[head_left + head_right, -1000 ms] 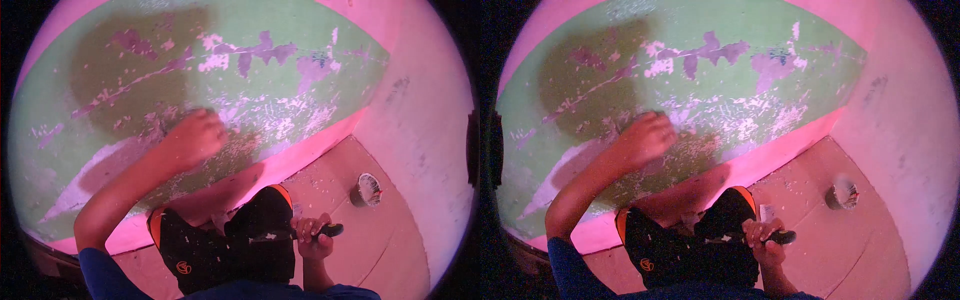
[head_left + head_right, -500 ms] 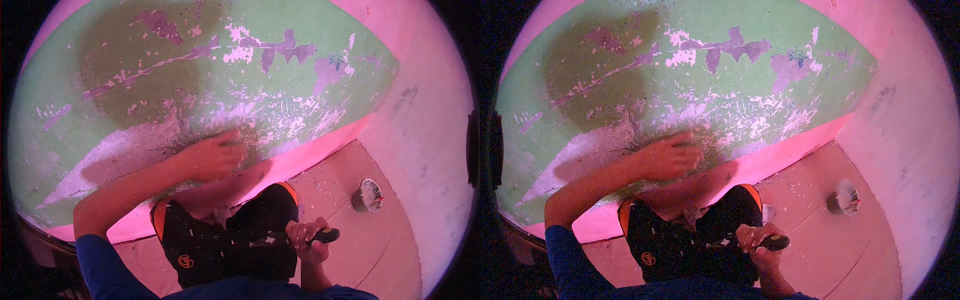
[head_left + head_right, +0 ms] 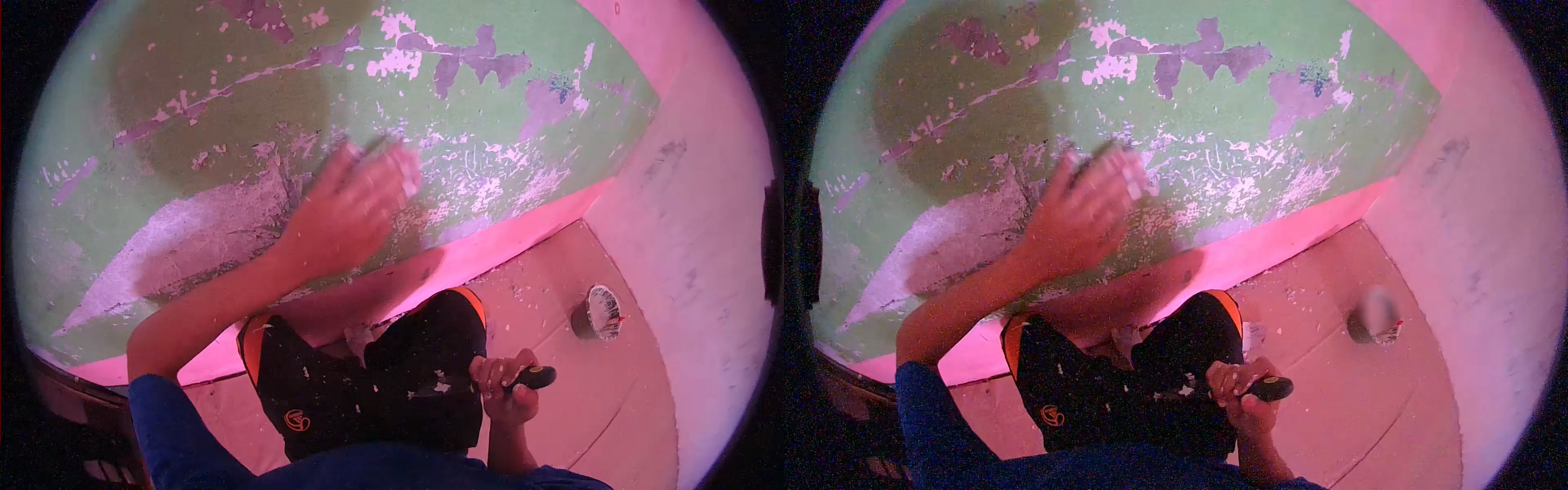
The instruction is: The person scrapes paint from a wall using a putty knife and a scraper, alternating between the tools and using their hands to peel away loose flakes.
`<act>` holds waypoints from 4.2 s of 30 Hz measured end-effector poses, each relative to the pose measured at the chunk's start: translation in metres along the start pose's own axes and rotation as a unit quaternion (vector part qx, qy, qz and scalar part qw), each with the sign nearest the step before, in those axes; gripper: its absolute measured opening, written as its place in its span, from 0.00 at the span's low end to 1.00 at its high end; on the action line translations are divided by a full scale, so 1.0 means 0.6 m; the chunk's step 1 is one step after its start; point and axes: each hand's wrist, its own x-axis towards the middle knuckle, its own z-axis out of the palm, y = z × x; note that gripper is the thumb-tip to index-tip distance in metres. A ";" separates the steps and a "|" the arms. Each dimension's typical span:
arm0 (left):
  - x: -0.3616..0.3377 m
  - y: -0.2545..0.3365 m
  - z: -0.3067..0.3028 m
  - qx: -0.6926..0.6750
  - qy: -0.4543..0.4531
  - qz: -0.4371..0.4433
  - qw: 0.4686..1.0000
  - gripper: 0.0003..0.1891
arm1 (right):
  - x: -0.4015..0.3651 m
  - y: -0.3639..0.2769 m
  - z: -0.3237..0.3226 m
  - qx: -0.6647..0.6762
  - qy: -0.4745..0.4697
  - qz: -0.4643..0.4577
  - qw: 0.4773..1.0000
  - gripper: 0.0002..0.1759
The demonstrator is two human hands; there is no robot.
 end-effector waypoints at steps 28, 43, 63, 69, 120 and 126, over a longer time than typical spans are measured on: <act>-0.086 0.003 0.000 -0.025 -0.082 -0.220 0.972 0.29 | 0.038 0.044 -0.003 0.099 0.087 -0.024 0.991 0.12; -0.253 0.055 -0.005 -0.222 0.182 -0.350 0.892 0.14 | 0.203 -0.024 0.050 -0.028 -0.096 -0.162 0.982 0.16; -0.202 -0.087 -0.027 0.112 0.271 -0.316 0.902 0.22 | 0.337 -0.039 0.235 0.093 -0.329 -0.336 0.878 0.21; -0.201 -0.085 -0.025 0.111 0.267 -0.326 0.900 0.22 | 0.360 -0.037 0.238 0.037 -0.319 -0.259 0.911 0.23; -0.127 -0.121 -0.080 0.164 0.335 -0.212 0.903 0.14 | 0.079 0.107 -0.034 0.157 0.088 -0.026 0.983 0.07; -0.114 -0.115 -0.086 0.161 0.312 -0.274 0.895 0.11 | 0.074 0.107 -0.031 0.150 0.104 -0.023 0.983 0.08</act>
